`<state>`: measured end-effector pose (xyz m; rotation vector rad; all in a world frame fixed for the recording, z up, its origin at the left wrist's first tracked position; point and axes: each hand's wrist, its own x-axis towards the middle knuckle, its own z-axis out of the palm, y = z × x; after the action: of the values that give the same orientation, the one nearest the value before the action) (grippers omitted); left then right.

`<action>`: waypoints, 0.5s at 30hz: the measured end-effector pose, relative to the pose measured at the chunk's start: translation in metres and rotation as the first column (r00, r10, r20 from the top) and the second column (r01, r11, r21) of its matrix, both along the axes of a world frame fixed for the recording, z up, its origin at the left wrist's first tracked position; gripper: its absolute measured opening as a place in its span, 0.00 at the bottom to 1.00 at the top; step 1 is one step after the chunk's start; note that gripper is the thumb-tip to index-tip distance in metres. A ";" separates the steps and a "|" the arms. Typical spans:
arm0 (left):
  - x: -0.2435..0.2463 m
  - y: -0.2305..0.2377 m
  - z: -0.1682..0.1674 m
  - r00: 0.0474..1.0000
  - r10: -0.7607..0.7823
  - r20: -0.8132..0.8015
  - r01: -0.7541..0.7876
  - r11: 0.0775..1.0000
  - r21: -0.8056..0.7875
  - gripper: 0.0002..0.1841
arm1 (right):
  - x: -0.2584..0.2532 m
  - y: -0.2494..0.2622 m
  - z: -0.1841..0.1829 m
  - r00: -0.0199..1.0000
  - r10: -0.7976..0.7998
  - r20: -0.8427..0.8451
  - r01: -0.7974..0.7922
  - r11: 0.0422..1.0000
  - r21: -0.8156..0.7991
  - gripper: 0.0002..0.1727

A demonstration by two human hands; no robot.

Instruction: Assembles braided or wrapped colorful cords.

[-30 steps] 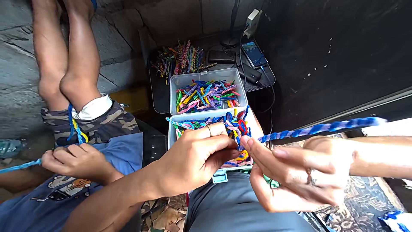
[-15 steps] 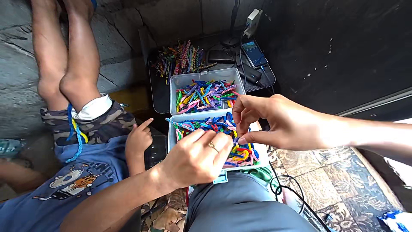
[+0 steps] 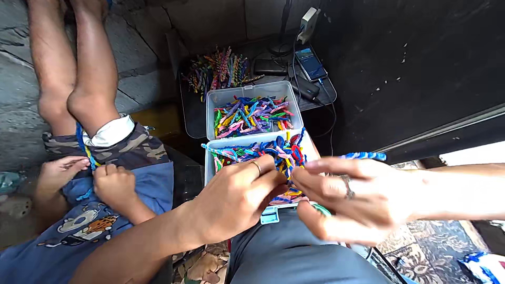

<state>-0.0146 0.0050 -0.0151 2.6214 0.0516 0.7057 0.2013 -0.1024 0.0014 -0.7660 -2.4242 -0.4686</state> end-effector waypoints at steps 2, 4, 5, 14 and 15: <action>-0.003 -0.006 -0.002 0.999 0.015 0.038 -0.023 0.978 0.205 0.11 | 0.002 0.001 0.003 0.982 -0.035 -0.187 -0.017 0.963 -0.269 0.05; -0.005 -0.013 0.000 0.998 0.018 0.057 -0.036 0.935 0.352 0.09 | 0.003 0.001 0.003 0.921 -0.127 -0.369 -0.101 0.836 -0.540 0.04; -0.005 -0.017 0.001 0.998 0.013 0.067 -0.041 0.904 0.425 0.09 | 0.004 0.002 0.002 0.882 -0.200 -0.427 -0.153 0.736 -0.660 0.05; -0.001 -0.011 -0.007 0.990 0.080 0.114 -0.129 0.832 0.539 0.10 | 0.015 0.012 -0.007 0.888 -0.241 -0.392 -0.093 0.741 -0.665 0.11; -0.001 -0.008 -0.009 0.989 0.102 0.104 -0.137 0.891 0.432 0.11 | 0.013 0.009 -0.008 0.931 -0.171 -0.323 -0.008 0.874 -0.486 0.09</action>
<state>-0.0151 -0.0033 -0.0240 3.0368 0.0339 0.9583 0.2145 -0.0935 -0.0065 -1.0615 -2.1754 0.2514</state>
